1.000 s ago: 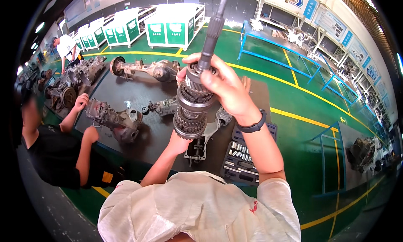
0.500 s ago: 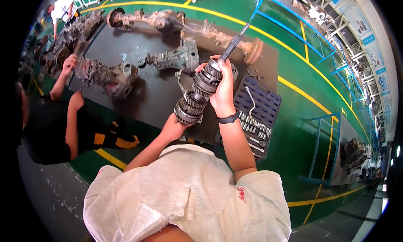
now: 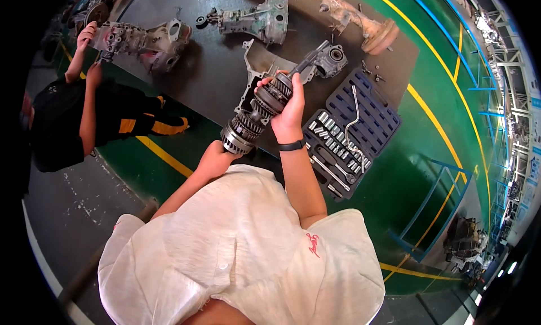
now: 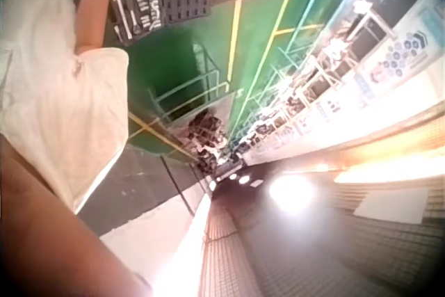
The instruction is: The person disassembles a transmission gear shaft by sliding gears and synchronizer components off the shaft onto the table, then reassembles the gears, synchronizer rings, and shaft back together by hand.
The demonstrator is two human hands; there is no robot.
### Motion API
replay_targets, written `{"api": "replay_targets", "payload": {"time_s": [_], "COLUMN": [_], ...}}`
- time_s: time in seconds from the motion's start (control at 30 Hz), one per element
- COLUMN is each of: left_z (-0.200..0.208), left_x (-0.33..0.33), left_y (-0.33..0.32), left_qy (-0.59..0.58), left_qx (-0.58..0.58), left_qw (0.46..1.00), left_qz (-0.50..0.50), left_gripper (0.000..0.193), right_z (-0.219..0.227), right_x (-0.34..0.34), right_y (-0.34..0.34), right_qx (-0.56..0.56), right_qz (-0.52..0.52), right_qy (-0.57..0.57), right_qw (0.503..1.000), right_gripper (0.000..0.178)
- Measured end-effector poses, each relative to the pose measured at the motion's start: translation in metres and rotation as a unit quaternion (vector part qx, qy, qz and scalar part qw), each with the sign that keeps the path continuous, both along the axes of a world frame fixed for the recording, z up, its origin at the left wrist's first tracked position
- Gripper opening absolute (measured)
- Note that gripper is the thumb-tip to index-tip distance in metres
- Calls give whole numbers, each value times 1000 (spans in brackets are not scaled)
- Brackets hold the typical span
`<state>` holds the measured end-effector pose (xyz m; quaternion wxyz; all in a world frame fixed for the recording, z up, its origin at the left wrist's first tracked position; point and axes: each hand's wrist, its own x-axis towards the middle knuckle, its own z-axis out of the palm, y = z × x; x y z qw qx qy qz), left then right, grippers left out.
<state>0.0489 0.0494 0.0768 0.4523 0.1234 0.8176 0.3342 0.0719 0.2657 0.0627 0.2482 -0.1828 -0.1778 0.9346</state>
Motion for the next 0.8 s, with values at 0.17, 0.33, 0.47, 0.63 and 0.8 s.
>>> {"api": "replay_targets", "payload": {"time_s": [0.17, 0.33, 0.47, 0.63, 0.8], "left_z": [-12, -17, -22, -51, -92], "left_x": [19, 27, 34, 33, 39], "left_y": [6, 17, 28, 40, 52], "left_qy": [8, -9, -11, -22, -18], "left_qx": [-16, -21, -2, -33, -9], "left_qw": [1000, 1000, 1000, 999, 995], "left_qz": [17, 17, 20, -28, -95], "left_gripper": [33, 28, 27, 31, 26], "right_z": [-22, -24, -30, -42, -89], "right_x": [13, 20, 29, 48, 81], "right_y": [8, 18, 31, 42, 53], "right_qx": [2, 9, 32, 18, -10], "right_qz": [16, 10, 3, -35, -67], "right_qy": [-12, -38, -53, -61, -109], "right_qw": [1000, 999, 998, 997, 992], "right_gripper": [30, 23, 25, 22, 21]}}
